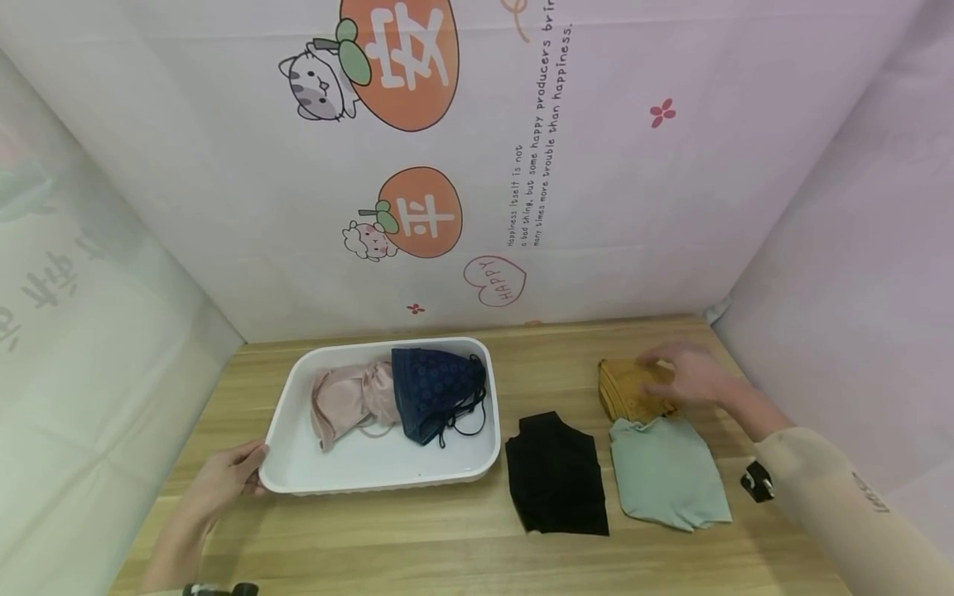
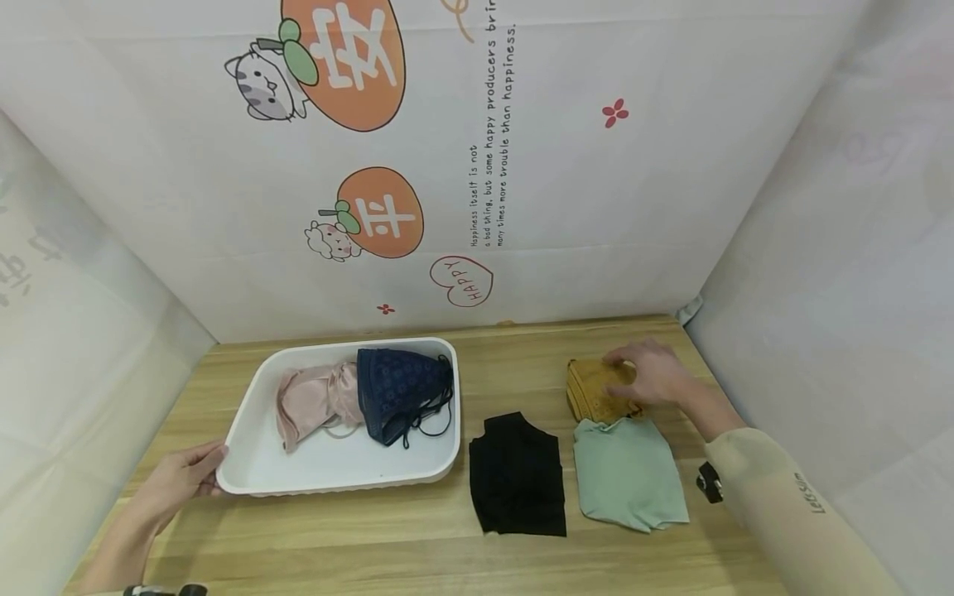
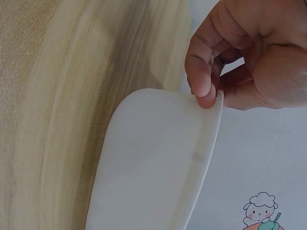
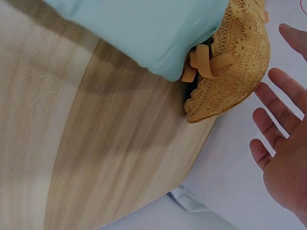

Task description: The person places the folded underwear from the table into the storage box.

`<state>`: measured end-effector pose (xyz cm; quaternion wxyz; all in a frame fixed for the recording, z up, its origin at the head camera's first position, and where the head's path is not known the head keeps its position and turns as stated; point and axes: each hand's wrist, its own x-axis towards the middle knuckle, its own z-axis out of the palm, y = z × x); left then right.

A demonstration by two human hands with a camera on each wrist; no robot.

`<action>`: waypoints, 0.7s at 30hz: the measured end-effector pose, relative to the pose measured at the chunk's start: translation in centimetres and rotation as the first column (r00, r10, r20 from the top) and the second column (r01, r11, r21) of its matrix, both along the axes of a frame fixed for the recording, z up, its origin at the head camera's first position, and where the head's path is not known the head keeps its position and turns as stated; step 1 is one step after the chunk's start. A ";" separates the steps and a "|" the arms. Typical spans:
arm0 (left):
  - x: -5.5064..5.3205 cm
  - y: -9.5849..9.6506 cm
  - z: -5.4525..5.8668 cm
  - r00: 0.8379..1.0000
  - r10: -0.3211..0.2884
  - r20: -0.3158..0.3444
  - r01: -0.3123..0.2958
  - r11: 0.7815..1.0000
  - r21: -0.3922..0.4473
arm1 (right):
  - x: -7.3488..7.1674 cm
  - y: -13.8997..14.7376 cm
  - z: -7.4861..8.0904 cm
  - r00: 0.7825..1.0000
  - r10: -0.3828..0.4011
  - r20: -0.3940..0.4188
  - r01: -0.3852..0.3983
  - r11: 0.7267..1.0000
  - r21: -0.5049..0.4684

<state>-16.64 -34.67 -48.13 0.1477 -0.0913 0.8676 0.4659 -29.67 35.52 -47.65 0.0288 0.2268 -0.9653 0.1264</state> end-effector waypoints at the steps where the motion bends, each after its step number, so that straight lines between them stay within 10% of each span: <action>1: 0.0 0.0 0.0 1.000 -0.001 0.000 0.001 1.000 0.000 | 0.0 0.1 -0.1 1.000 -0.002 0.007 0.002 1.000 0.002; 21: 0.1 0.1 0.0 1.000 -0.005 -0.008 0.005 0.999 -0.031 | -0.1 1.6 -1.0 0.988 -0.082 0.135 0.069 0.993 0.099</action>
